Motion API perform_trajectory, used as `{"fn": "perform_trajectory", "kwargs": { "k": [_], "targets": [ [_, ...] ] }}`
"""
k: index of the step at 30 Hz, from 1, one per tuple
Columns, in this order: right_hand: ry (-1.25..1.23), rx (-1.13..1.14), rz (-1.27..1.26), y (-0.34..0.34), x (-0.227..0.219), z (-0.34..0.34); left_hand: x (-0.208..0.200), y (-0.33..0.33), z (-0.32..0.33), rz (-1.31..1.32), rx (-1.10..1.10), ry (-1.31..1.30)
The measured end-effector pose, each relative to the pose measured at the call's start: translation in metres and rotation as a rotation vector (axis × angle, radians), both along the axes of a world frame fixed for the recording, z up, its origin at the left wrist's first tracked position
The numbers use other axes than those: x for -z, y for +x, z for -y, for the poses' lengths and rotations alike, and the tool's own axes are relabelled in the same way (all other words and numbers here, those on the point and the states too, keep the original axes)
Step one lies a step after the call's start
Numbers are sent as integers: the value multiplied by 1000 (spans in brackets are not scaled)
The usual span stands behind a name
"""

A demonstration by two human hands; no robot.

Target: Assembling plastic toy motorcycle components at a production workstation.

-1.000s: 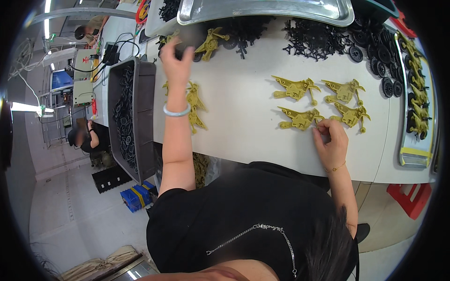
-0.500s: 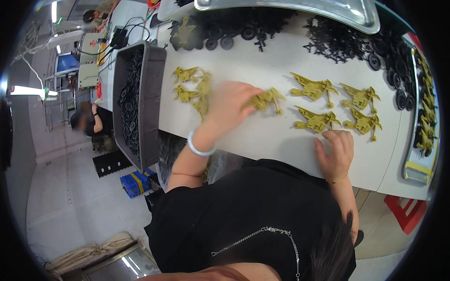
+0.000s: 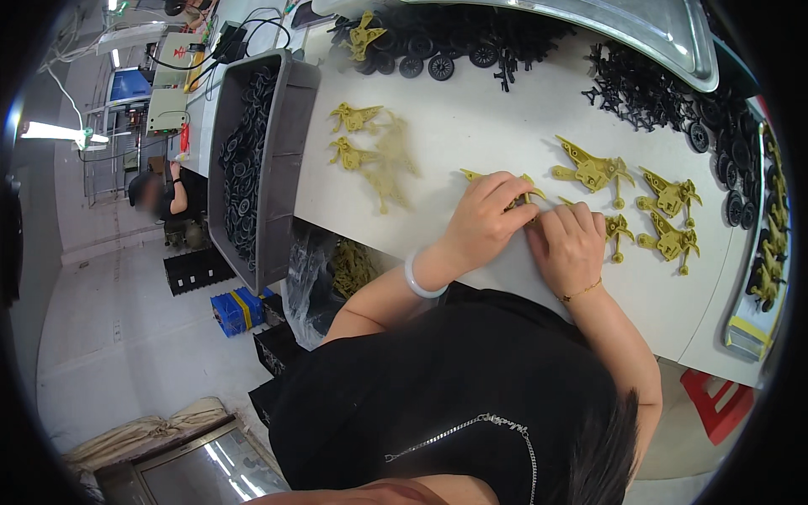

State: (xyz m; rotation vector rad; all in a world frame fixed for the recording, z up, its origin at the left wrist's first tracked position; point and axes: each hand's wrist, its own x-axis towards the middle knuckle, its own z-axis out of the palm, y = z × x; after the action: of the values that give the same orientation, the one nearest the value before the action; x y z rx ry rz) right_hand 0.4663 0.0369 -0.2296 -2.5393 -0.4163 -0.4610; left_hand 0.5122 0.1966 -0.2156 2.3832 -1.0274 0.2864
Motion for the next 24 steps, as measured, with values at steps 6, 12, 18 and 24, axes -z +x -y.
{"fn": "perform_trajectory", "kwargs": {
  "k": [6, 12, 18, 24],
  "targets": [
    [35, 60, 57, 6, 2, -1, 0, 9, -5, 8, 89, -52],
    [-32, 32, 192, 6, 2, 1, 6, 10, -9, -58, 53, -252],
    [-20, 46, 222, 4, 0, 5, 3, 8, -5, -14, 32, -242],
    [6, 42, 77, 3, 13, 1, 6, 1, -2, -51, 31, -86]
  ]
}}
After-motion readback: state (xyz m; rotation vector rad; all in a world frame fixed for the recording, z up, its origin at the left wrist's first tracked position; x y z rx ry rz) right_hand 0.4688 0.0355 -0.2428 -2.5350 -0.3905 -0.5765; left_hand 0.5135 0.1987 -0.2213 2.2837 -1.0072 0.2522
